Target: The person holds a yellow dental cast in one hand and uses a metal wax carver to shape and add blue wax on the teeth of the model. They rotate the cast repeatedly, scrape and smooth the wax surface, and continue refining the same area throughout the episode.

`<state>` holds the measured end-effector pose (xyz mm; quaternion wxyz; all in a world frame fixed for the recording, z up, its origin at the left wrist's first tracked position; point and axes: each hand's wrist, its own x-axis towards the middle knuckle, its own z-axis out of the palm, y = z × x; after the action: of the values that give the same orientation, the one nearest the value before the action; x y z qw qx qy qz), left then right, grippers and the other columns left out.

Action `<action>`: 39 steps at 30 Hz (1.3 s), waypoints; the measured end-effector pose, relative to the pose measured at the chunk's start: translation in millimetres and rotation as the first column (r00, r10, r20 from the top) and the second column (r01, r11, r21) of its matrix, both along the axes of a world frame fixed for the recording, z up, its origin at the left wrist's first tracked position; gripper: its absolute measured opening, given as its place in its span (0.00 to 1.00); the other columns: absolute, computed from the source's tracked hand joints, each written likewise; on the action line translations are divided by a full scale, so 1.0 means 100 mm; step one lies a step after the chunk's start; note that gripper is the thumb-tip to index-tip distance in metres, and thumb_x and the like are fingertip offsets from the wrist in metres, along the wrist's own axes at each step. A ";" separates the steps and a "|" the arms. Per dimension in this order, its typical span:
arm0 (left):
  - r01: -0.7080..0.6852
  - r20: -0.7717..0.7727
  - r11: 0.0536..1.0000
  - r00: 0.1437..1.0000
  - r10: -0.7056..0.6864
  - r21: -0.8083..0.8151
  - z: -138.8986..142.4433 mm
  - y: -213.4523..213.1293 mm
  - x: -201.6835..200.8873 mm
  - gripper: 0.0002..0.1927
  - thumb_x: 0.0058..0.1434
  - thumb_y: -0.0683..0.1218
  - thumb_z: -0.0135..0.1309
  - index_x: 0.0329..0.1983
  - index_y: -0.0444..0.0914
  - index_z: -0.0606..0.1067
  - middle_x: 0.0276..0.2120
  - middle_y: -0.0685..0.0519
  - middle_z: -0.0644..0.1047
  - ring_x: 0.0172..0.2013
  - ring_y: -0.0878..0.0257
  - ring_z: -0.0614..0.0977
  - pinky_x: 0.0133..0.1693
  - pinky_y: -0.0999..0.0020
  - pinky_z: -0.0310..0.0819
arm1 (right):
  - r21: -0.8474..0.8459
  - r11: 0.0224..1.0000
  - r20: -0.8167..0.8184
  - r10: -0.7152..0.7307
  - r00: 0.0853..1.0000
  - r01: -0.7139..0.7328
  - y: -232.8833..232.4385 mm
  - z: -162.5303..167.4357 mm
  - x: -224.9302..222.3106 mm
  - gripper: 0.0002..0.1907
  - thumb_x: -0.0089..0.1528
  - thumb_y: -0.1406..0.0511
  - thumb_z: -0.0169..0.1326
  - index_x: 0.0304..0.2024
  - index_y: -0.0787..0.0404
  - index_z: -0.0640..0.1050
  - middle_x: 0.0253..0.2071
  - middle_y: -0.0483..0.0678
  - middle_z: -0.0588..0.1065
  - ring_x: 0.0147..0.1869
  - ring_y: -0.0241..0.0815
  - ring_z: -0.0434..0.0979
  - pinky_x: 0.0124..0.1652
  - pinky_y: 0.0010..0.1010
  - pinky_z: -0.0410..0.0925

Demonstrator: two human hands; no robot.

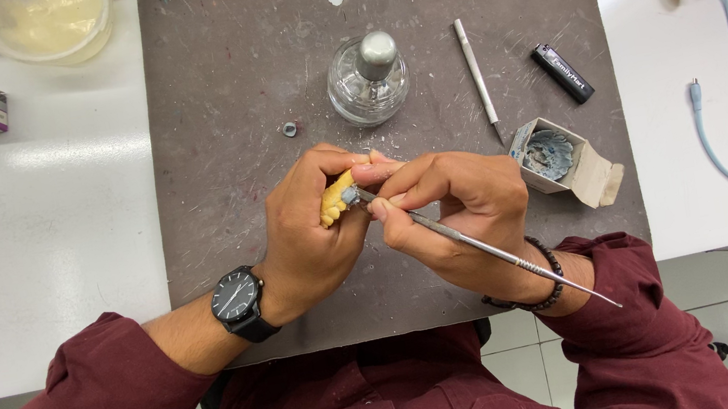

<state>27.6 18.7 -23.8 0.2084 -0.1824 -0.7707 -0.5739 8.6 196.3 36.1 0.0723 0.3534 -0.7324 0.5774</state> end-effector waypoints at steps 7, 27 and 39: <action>-0.020 -0.008 1.000 1.000 0.020 -0.006 -0.01 0.01 -0.01 0.14 0.65 0.38 0.62 0.50 0.36 0.71 0.43 0.50 0.79 0.40 0.61 0.84 0.41 0.68 0.80 | 0.039 0.999 -0.037 -0.014 0.999 0.015 -0.02 0.02 0.00 0.08 0.61 0.77 0.63 0.33 0.67 0.75 0.39 0.54 0.82 0.55 0.49 0.85 0.60 0.38 0.78; 0.004 -0.024 1.000 1.000 -0.004 0.011 0.00 0.01 0.00 0.15 0.65 0.38 0.64 0.50 0.37 0.71 0.44 0.50 0.79 0.42 0.61 0.85 0.42 0.69 0.82 | -0.018 1.000 -0.005 -0.006 1.000 0.006 0.00 -0.01 0.00 0.09 0.62 0.77 0.63 0.34 0.68 0.74 0.39 0.54 0.82 0.53 0.47 0.86 0.57 0.33 0.79; -0.001 0.005 1.000 1.000 0.001 0.017 0.00 0.00 0.00 0.13 0.65 0.38 0.62 0.49 0.37 0.71 0.43 0.51 0.80 0.41 0.62 0.85 0.42 0.69 0.81 | 0.009 1.000 -0.037 -0.011 0.999 0.012 -0.03 0.01 0.00 0.08 0.62 0.77 0.62 0.33 0.68 0.74 0.40 0.55 0.82 0.56 0.49 0.85 0.58 0.35 0.78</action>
<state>27.3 19.2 -24.0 0.2084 -0.1789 -0.7664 -0.5806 8.8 193.4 37.4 0.0875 0.3601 -0.7356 0.5671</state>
